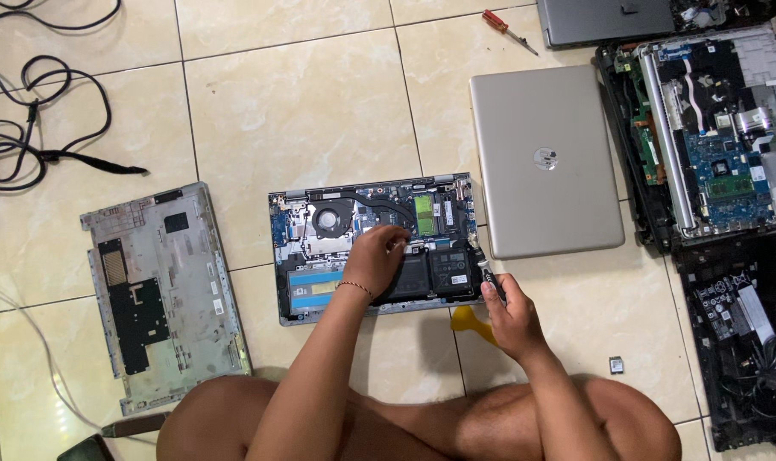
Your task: The person is disassembling a laptop while sitting on the floor. They use a screwdriver to remove screws from the internal components, disconnect cables, and remove the battery and back cover.
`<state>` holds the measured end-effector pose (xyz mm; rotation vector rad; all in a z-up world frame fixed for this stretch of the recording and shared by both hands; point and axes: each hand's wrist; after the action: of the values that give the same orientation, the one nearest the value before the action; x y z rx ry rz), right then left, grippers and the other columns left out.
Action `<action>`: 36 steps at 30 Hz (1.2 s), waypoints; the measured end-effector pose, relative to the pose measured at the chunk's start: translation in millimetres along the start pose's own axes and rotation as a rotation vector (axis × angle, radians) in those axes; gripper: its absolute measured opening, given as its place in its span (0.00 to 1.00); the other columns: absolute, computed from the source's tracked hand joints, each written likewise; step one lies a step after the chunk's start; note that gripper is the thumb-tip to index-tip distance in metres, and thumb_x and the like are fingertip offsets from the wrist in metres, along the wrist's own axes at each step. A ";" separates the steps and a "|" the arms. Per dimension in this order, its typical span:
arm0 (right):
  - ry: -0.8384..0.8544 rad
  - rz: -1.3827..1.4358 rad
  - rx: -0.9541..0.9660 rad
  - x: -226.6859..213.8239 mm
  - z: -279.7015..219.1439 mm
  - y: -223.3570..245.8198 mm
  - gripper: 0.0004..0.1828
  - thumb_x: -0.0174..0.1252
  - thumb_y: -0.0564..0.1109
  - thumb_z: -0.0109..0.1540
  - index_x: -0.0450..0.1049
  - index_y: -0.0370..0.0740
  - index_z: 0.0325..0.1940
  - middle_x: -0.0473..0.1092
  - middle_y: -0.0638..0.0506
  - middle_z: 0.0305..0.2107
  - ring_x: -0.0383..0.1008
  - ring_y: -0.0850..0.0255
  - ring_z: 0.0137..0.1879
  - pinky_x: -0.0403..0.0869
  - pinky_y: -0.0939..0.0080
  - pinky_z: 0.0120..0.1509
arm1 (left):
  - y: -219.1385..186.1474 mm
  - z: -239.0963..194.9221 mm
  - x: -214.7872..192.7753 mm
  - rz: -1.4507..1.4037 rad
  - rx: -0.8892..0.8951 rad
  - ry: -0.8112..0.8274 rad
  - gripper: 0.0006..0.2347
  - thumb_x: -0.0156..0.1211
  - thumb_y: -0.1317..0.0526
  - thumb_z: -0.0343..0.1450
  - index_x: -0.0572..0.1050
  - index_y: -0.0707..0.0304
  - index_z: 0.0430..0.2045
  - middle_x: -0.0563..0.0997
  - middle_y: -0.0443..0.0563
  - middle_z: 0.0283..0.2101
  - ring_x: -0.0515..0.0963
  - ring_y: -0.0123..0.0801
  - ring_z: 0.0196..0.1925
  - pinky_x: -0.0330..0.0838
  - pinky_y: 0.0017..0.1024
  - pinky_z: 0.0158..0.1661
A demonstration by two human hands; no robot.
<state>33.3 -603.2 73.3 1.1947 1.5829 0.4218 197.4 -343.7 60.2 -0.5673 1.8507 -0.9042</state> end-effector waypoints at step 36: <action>0.097 0.274 0.035 3.7 -0.7 16.0 0.20 0.43 0.50 0.79 0.72 0.30 0.58 0.77 0.35 0.57 0.80 0.48 0.59 0.79 0.45 0.67 | 5.6 -19.7 35.0 0.572 0.066 0.067 0.10 0.58 0.59 0.68 0.80 0.46 0.42 0.74 0.46 0.52 0.74 0.47 0.63 0.62 0.45 0.66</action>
<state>40.6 -592.9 83.8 1.4435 1.5170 0.6396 164.6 -358.5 41.4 0.0449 1.8868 -0.5971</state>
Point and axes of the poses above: each hand's wrist, its own z-axis towards the middle knuckle, its own x-axis out of the palm, y = z × x
